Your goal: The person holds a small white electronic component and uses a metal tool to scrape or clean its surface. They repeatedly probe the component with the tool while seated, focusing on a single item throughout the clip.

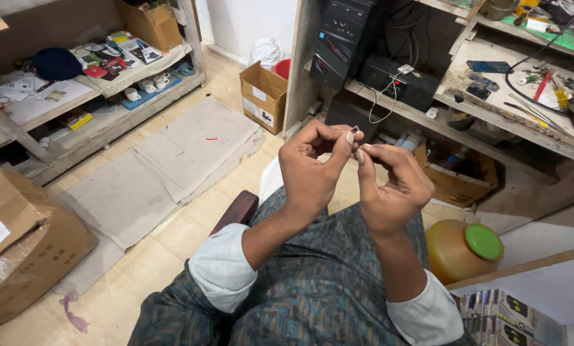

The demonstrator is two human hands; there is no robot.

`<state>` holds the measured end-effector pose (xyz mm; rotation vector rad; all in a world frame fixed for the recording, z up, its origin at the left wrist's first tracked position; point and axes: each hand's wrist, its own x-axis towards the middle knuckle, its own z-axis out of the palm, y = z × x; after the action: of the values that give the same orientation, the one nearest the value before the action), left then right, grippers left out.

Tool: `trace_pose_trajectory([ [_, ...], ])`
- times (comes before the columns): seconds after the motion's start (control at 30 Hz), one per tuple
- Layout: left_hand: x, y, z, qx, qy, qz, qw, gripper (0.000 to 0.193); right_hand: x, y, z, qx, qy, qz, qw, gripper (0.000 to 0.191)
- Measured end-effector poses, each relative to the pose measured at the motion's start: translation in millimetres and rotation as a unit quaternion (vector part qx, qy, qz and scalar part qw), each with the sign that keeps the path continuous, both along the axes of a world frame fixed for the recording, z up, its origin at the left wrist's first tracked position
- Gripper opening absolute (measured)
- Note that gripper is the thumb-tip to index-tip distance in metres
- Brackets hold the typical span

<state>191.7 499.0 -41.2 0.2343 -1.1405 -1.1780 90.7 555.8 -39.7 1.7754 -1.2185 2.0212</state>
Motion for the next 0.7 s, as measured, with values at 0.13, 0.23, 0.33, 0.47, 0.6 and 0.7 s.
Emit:
trace_pose_trajectory([
  [0.13, -2.0, -3.8, -0.3, 0.021, 0.007, -0.021, 1.000, 0.009, -2.0, -2.1, -3.7, -0.014, -0.023, 0.001, 1.000, 0.013],
  [0.23, -5.2, -5.7, -1.6, 0.041, 0.020, -0.046, 0.998, 0.011, -3.0, -3.2, -8.5, -0.007, -0.056, 0.004, 0.998, 0.011],
  [0.33, -6.4, -6.2, -3.7, 0.051, 0.030, -0.061, 0.996, 0.010, -3.4, -6.3, -12.7, -0.008, -0.086, 0.028, 0.996, 0.010],
  [0.47, -7.2, -5.6, -4.3, 0.050, 0.040, -0.060, 0.996, 0.010, -4.0, -8.5, -14.2, -0.001, -0.104, 0.043, 0.994, 0.010],
  [0.6, -4.2, -6.1, -3.1, 0.030, 0.037, -0.036, 0.998, 0.010, -4.4, -8.0, -11.1, 0.025, -0.080, 0.032, 0.996, 0.012],
  [0.7, -3.7, -5.5, -2.7, 0.023, 0.036, -0.028, 0.999, 0.011, -3.2, -6.5, -7.6, 0.026, -0.055, 0.012, 0.998, 0.012],
])
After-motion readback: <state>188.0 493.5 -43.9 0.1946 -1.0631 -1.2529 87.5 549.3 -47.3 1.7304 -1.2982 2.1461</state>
